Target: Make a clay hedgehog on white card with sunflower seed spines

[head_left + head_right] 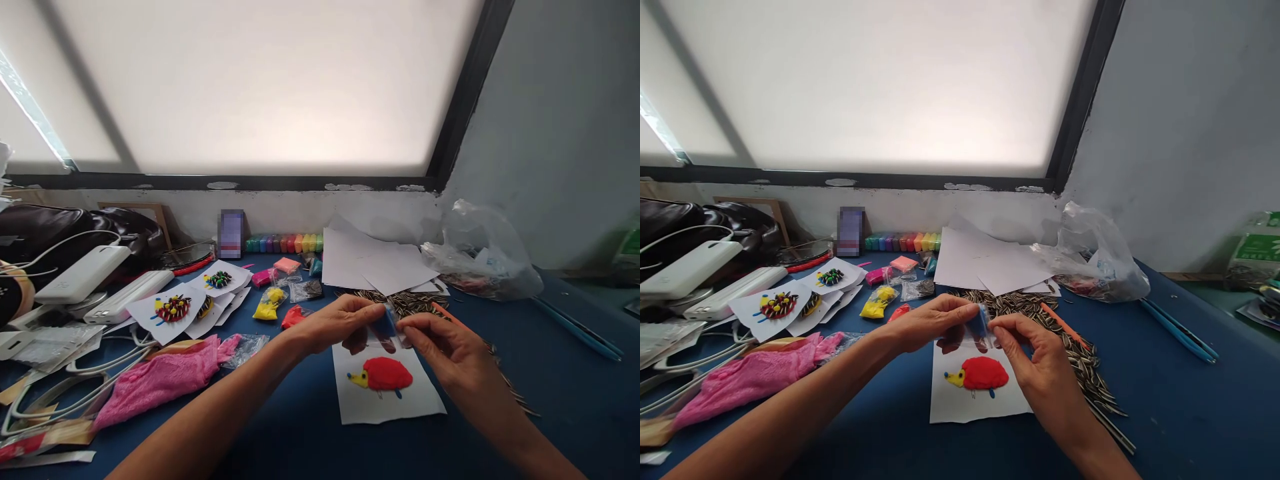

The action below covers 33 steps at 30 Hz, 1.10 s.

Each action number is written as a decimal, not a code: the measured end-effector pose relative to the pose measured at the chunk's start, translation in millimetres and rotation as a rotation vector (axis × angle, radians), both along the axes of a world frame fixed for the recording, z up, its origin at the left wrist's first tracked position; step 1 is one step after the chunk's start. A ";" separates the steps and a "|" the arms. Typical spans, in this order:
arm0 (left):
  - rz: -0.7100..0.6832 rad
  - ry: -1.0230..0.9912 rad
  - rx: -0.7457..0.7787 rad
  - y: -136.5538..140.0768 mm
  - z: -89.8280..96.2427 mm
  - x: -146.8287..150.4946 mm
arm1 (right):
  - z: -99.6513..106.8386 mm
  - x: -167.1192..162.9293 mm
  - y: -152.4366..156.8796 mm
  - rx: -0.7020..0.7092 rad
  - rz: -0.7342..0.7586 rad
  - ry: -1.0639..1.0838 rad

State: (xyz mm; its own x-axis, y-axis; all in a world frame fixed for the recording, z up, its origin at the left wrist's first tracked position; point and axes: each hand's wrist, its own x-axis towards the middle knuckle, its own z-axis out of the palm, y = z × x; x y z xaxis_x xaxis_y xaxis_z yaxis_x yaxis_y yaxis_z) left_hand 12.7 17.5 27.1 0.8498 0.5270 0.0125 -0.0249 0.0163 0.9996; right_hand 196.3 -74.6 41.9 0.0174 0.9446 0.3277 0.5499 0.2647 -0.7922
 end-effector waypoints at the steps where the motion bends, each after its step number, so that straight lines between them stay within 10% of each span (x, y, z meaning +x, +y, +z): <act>1: 0.025 0.014 0.000 0.0 -1.1 0.5 | -0.1 0.7 0.3 -0.025 0.014 0.023; 33: 0.041 -0.038 -0.210 -6.7 -4.5 8.4 | -10.2 4.9 3.2 0.019 0.125 -0.107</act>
